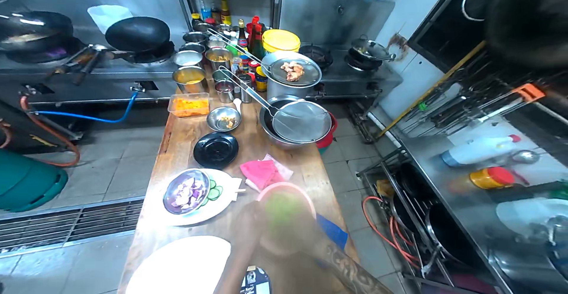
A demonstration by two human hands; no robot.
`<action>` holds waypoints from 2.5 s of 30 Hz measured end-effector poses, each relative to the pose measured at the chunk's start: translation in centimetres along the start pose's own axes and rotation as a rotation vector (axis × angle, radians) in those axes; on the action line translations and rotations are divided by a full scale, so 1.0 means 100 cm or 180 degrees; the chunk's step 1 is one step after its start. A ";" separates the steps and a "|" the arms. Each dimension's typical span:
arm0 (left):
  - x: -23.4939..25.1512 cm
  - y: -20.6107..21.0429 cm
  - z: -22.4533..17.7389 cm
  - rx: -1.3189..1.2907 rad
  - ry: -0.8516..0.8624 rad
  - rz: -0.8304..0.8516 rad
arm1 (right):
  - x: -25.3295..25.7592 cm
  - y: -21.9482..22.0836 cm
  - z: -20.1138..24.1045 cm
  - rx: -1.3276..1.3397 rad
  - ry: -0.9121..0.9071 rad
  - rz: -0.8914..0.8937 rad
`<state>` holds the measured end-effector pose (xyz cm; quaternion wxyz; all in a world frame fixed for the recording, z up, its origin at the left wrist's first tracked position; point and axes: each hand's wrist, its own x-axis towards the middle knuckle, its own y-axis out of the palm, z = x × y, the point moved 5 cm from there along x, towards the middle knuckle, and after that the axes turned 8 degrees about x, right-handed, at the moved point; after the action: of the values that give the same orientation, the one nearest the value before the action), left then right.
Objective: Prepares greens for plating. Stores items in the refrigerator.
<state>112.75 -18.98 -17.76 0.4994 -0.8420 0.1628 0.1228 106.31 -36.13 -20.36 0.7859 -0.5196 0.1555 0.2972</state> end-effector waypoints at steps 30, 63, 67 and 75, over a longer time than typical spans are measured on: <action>-0.007 0.004 -0.050 -0.0356 0.1157 0.0361 | -0.018 -0.041 -0.068 0.3696 -0.0728 -0.1511; -0.006 -0.016 -0.081 -0.2063 0.1001 0.1185 | -0.040 -0.067 -0.062 0.4180 -0.0912 -0.0515; -0.004 -0.013 -0.084 -0.2358 0.0716 0.1407 | -0.036 -0.057 -0.065 0.4511 -0.0791 -0.0720; -0.012 -0.012 -0.078 -0.2197 0.0637 0.1633 | -0.035 -0.041 -0.072 0.4569 -0.0601 -0.1507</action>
<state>112.44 -25.16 -12.70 0.1240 -0.8996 0.3635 0.2078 106.64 -44.94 -18.46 0.9836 0.1271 0.1272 -0.0102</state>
